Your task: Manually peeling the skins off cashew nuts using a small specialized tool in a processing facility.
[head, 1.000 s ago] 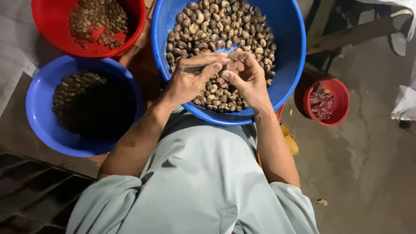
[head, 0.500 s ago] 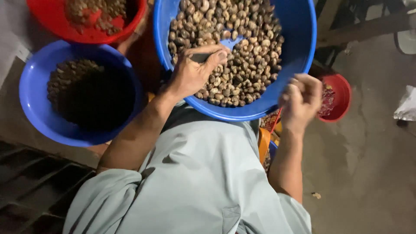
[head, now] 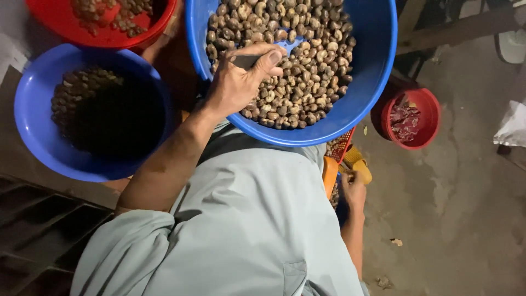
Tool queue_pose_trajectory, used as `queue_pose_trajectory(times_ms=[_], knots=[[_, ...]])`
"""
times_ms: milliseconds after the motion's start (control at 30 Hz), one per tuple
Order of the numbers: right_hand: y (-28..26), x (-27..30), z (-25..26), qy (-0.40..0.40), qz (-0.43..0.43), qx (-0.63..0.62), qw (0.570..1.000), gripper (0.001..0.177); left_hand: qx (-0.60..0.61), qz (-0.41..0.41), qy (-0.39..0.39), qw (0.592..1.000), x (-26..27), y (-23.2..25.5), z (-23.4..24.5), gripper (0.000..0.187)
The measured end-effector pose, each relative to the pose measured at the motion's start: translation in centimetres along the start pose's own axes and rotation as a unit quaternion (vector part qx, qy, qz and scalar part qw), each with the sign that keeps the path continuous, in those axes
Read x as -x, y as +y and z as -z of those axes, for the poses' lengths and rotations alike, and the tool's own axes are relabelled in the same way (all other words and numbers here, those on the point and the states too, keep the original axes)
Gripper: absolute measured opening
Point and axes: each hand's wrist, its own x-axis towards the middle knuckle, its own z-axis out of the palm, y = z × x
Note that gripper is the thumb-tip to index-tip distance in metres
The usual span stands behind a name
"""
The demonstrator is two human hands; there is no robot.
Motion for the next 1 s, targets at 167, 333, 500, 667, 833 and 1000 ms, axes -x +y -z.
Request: queue_pose_trajectory(times_ms=[167, 333, 500, 667, 833, 1000], knots=[[-3.7, -0.9, 1.7, 0.046, 0.008, 0.126, 0.991, 0.036, 0.015, 0.011, 0.027, 0.999, 0.0, -0.5, 0.0, 0.034], [-20.3, -1.8, 9.1, 0.241, 0.309, -0.053, 0.918, 0.019, 0.024, 0.034, 0.031, 0.999, 0.1, -0.5, 0.0, 0.037], [-34.2, -2.3, 11.0, 0.108, 0.445, -0.121, 0.881, 0.024, 0.017, 0.045, 0.035, 0.998, 0.1, -0.4, 0.0, 0.039], [-40.0, -9.6, 4.5, 0.032, 0.568, 0.057, 0.821, 0.039, 0.000, 0.048, 0.030, 0.998, 0.2, 0.0, 0.2, 0.032], [-40.1, -17.4, -4.4, 0.070, 0.553, 0.278, 0.782, 0.052, 0.012, 0.094, 0.048, 0.994, 0.1, 0.4, -0.1, 0.030], [-39.8, -16.3, -5.7, 0.060, 0.544, 0.198, 0.813, 0.017, -0.001, 0.112, 0.028, 0.993, 0.1, 0.1, 0.0, 0.030]])
